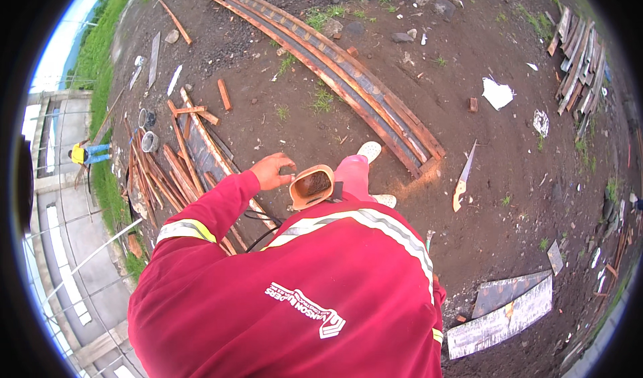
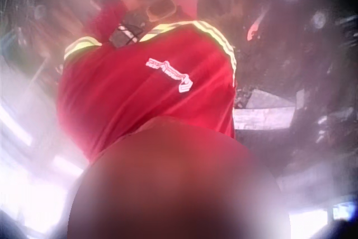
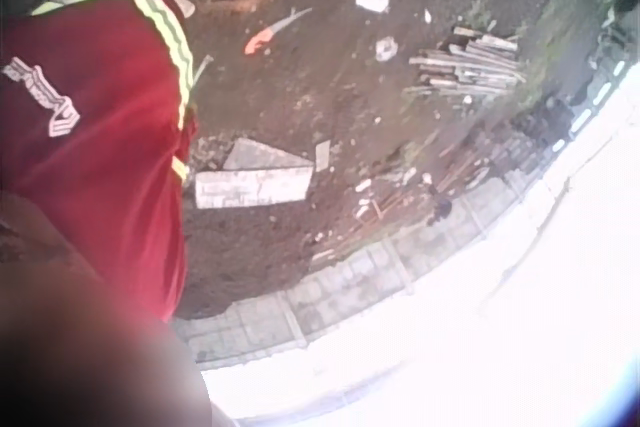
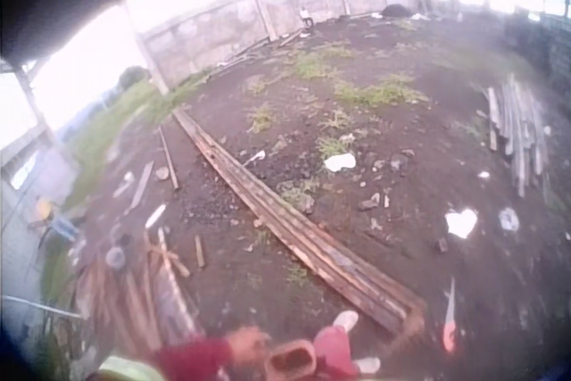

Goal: The person repeatedly hammers nails into wooden frames laid on the ground. They pick up nails from a bucket, position them on the wood, and strike them with a hammer. The person moves between several frames, continuing the same nailing process throughout the clip.

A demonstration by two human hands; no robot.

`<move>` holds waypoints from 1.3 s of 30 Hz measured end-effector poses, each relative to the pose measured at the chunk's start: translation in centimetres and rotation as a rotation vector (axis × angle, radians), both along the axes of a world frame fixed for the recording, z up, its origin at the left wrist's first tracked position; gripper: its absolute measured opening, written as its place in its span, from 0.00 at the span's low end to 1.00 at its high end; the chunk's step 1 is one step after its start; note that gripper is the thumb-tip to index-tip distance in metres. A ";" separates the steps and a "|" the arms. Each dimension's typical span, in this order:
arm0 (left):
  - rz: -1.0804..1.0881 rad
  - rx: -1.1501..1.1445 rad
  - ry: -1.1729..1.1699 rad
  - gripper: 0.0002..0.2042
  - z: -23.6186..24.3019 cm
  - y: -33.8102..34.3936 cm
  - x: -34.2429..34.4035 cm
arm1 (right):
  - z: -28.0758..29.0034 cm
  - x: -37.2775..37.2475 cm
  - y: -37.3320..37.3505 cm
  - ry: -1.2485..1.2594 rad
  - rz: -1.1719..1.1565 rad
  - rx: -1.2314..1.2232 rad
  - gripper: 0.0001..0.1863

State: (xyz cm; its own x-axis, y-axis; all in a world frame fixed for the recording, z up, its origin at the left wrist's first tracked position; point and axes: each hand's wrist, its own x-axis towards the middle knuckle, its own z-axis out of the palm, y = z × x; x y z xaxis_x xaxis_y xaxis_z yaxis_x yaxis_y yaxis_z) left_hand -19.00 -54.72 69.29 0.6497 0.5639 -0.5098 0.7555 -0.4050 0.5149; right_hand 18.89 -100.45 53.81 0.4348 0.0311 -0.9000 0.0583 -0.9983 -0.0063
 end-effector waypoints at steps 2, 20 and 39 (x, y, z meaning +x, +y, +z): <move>0.005 0.005 0.063 0.16 -0.1 -0.7 -0.2 | 0.0 0.5 0.4 0.000 0.027 -0.003 0.17; 0.050 -0.100 0.438 0.21 -4.6 5.1 -6.5 | 0.3 -5.7 0.5 0.017 -0.398 0.105 0.16; 0.097 -0.136 0.228 0.20 -8.9 20.6 -9.5 | -0.7 -21.8 5.2 0.035 -0.358 -0.110 0.17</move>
